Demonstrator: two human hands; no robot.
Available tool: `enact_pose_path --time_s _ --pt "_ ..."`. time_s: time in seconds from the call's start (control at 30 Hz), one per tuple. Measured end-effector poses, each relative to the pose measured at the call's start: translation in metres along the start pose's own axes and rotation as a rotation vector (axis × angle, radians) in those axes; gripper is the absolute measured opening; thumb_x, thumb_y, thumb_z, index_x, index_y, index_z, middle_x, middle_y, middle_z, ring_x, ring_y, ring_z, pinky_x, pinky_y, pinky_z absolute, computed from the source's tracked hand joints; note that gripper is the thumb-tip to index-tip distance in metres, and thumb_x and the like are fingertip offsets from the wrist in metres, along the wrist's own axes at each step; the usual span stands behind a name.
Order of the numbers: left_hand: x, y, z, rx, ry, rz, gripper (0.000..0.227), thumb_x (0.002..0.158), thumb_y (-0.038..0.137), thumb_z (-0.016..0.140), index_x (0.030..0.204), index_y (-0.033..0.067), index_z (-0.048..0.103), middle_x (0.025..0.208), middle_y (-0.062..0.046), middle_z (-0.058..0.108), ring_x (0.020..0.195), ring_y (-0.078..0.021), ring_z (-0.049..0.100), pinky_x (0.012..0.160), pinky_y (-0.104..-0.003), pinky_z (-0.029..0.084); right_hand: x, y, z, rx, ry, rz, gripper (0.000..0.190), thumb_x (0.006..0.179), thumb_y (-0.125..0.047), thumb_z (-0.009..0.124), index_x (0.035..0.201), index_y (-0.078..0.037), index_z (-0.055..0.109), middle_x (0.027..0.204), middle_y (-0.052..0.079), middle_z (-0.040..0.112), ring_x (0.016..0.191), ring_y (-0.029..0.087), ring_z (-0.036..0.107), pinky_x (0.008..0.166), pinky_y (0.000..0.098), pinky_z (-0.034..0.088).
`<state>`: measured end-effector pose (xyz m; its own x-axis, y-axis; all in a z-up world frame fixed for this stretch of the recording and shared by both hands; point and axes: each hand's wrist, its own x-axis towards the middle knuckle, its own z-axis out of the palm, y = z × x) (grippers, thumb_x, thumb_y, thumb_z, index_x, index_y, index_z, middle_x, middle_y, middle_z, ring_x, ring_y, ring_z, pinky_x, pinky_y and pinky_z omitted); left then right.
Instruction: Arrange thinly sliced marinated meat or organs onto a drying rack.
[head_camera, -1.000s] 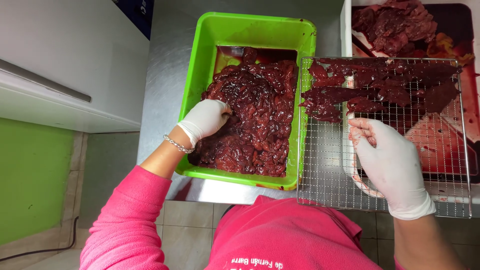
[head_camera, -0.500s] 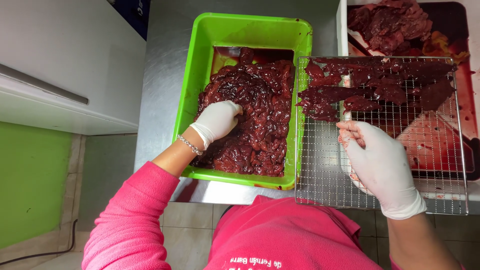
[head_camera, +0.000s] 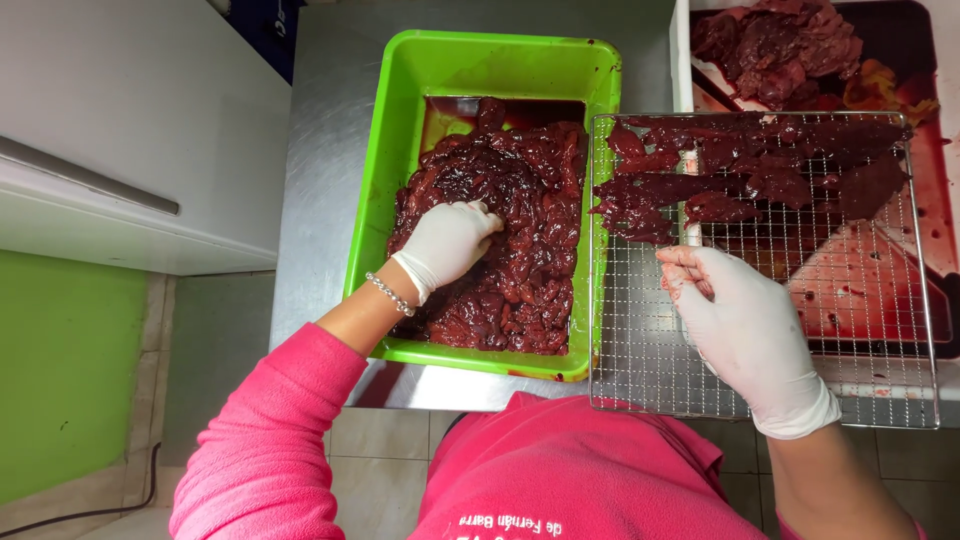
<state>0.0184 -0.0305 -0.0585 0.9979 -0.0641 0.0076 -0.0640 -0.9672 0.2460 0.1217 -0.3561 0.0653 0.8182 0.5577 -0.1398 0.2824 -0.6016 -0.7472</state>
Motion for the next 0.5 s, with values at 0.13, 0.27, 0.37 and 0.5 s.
enact_pose_path --time_s 0.13,0.27,0.37,0.5 --pt "0.004 0.004 0.006 0.084 0.020 0.067 0.022 0.087 0.015 0.064 0.107 0.0141 0.074 0.092 -0.011 0.066 0.089 -0.0317 0.067 0.073 -0.045 0.054 -0.001 -0.004 -0.002 0.007 -0.011 0.024 0.031 0.096 -0.020 0.065 0.124 -0.006 0.070 0.101 0.011 0.076 0.087 0.017 0.073 0.078 0.0303 0.056" --pt "0.006 0.008 0.012 0.254 0.083 0.230 0.023 0.085 0.013 0.060 0.104 0.0116 0.074 0.089 -0.012 0.064 0.081 -0.0301 0.066 0.066 -0.042 0.053 -0.002 -0.005 -0.003 -0.057 -0.014 0.036 0.031 0.096 -0.020 0.065 0.123 -0.008 0.071 0.103 0.011 0.076 0.087 0.019 0.074 0.078 0.0317 0.056" --pt "0.008 0.011 0.008 0.297 -0.024 0.208 0.018 0.090 0.015 0.060 0.102 0.0112 0.073 0.088 -0.012 0.064 0.081 -0.0299 0.066 0.067 -0.042 0.054 -0.002 -0.002 -0.002 -0.061 -0.010 0.026 0.031 0.095 -0.020 0.065 0.122 -0.008 0.071 0.104 0.011 0.076 0.087 0.019 0.074 0.078 0.0319 0.056" --pt "0.008 0.005 0.006 -0.140 0.118 0.093 0.023 0.083 0.017 0.068 0.103 0.0096 0.076 0.092 -0.014 0.071 0.086 -0.0330 0.069 0.074 -0.041 0.055 -0.002 -0.001 -0.002 -0.077 -0.005 -0.040 0.031 0.094 -0.020 0.065 0.122 -0.008 0.072 0.107 0.012 0.075 0.089 0.019 0.074 0.079 0.0322 0.056"
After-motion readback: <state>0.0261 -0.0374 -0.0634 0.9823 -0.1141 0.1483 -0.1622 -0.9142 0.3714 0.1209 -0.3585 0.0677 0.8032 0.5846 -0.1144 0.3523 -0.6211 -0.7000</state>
